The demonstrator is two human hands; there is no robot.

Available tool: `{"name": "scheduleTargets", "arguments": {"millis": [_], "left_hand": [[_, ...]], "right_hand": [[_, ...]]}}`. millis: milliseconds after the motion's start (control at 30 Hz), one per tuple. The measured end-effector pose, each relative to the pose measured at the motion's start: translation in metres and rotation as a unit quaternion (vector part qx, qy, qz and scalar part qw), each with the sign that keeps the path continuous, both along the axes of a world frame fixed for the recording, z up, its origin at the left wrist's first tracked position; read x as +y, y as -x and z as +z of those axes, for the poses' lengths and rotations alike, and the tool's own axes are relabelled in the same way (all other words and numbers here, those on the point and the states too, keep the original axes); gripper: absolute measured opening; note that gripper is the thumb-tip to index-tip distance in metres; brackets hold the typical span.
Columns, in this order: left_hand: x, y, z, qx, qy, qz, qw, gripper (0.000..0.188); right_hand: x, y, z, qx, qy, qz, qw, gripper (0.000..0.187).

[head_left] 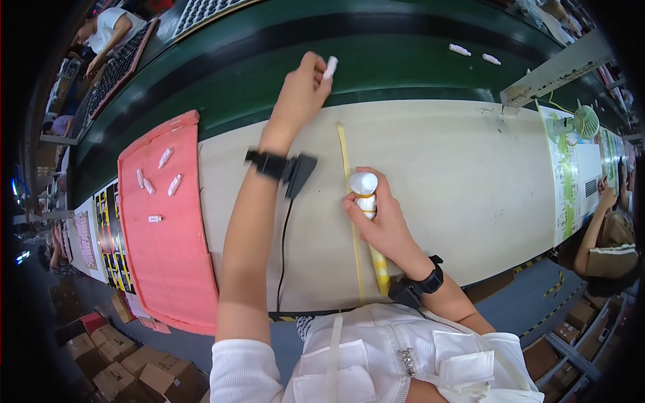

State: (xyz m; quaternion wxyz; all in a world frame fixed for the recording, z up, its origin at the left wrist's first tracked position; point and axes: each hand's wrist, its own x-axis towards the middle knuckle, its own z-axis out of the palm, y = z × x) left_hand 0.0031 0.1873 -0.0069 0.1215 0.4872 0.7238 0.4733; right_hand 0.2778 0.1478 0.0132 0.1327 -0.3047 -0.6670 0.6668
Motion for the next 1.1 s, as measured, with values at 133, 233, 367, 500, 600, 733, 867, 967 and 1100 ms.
{"name": "scheduleTargets", "arguments": {"millis": [133, 233, 367, 500, 600, 733, 867, 967, 1100], "left_hand": [[-0.098, -0.072, 0.008, -0.049, 0.032, 0.039, 0.998, 0.024], [-0.145, -0.124, 0.006, -0.144, 0.04, 0.102, 0.984, 0.026], [-0.162, -0.148, -0.01, -0.084, -0.018, 0.127, 0.988, 0.029], [-0.163, -0.147, -0.023, 0.031, -0.058, 0.145, 0.987, 0.028], [-0.165, -0.148, -0.027, -0.015, -0.058, 0.145, 0.988, 0.025], [-0.166, -0.149, -0.028, -0.051, -0.056, 0.143, 0.987, 0.022], [-0.167, -0.147, -0.029, -0.021, -0.055, 0.141, 0.988, 0.022], [-0.168, -0.147, -0.029, -0.002, -0.054, 0.136, 0.989, 0.024], [-0.169, -0.147, -0.026, -0.01, -0.055, 0.131, 0.99, 0.026]], "right_hand": [[-0.001, -0.001, 0.011, 0.019, 0.013, -0.01, 1.0, 0.049], [-0.003, -0.007, 0.015, 0.008, 0.02, 0.034, 0.999, 0.046], [-0.018, 0.001, 0.0, 0.034, -0.166, 0.072, 0.983, 0.045], [-0.021, 0.006, -0.003, 0.011, -0.196, 0.077, 0.978, 0.045], [-0.015, 0.004, 0.009, -0.056, -0.123, 0.081, 0.987, 0.044], [-0.013, 0.004, 0.023, -0.059, -0.13, 0.05, 0.988, 0.043], [-0.021, 0.009, 0.014, -0.012, -0.217, 0.062, 0.974, 0.042], [-0.021, 0.01, 0.006, -0.014, -0.221, 0.08, 0.972, 0.042], [-0.013, 0.01, 0.006, -0.049, -0.13, 0.049, 0.989, 0.045]]}}
